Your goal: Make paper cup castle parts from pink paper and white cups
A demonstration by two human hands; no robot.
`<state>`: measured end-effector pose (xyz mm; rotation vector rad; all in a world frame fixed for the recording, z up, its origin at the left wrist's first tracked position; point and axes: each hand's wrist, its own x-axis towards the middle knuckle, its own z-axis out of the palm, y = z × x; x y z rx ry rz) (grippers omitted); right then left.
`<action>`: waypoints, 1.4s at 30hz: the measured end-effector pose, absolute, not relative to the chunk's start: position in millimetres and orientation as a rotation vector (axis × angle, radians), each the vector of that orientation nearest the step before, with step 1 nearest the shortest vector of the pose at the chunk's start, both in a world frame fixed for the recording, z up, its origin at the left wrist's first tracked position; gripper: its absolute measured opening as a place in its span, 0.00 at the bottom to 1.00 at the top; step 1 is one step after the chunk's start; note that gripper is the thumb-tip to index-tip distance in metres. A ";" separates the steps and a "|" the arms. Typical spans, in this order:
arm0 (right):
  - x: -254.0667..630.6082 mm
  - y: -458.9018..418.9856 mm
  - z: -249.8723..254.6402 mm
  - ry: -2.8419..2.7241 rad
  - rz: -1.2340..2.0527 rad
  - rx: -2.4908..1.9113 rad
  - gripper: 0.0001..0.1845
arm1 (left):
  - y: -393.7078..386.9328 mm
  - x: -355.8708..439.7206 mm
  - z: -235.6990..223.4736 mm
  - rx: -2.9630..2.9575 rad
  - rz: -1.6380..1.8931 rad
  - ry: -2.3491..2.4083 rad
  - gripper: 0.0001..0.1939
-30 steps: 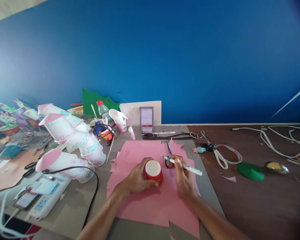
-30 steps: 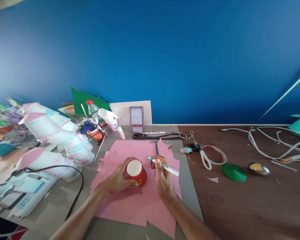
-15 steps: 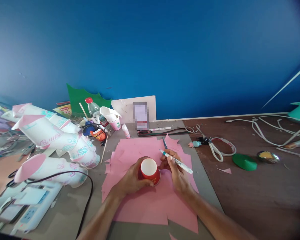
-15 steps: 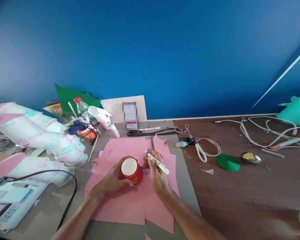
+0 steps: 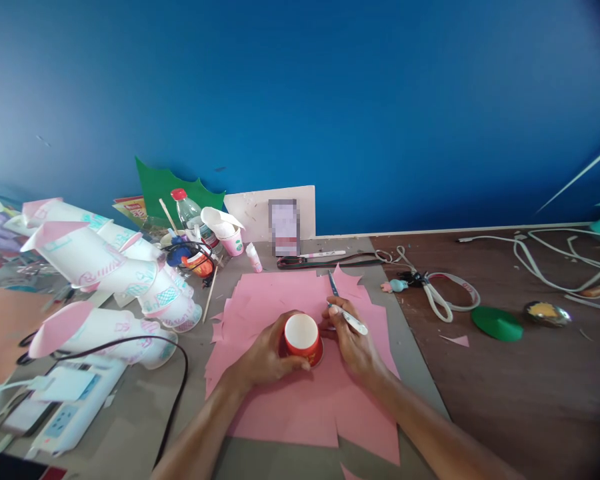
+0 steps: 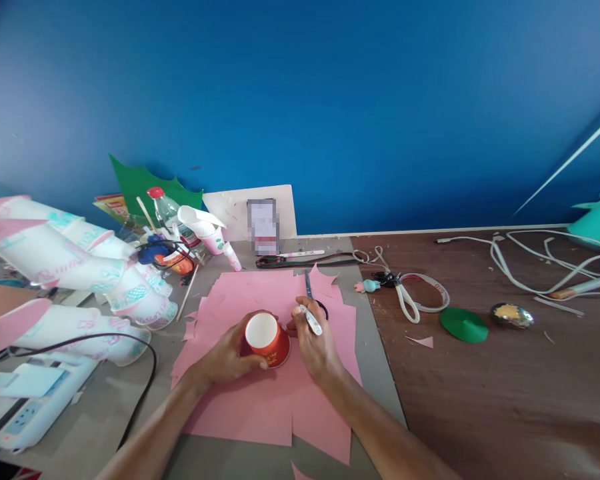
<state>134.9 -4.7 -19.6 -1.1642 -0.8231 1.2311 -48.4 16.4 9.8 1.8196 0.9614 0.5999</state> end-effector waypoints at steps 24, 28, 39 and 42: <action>134.5 -10.0 -21.6 -1.121 0.945 -1.065 0.21 | 21.9 -52.8 6.7 1.782 0.551 0.920 0.35; 136.0 -16.3 -18.9 -1.455 0.770 -0.938 0.23 | 20.9 -51.7 9.2 1.829 0.542 0.924 0.35; 134.1 -14.5 -19.4 -1.792 0.661 -1.053 0.27 | 26.0 -71.8 13.7 2.000 0.578 0.888 0.31; 136.9 -15.1 -19.9 -1.814 0.673 -1.069 0.26 | 32.1 -83.5 11.4 2.042 0.622 0.927 0.23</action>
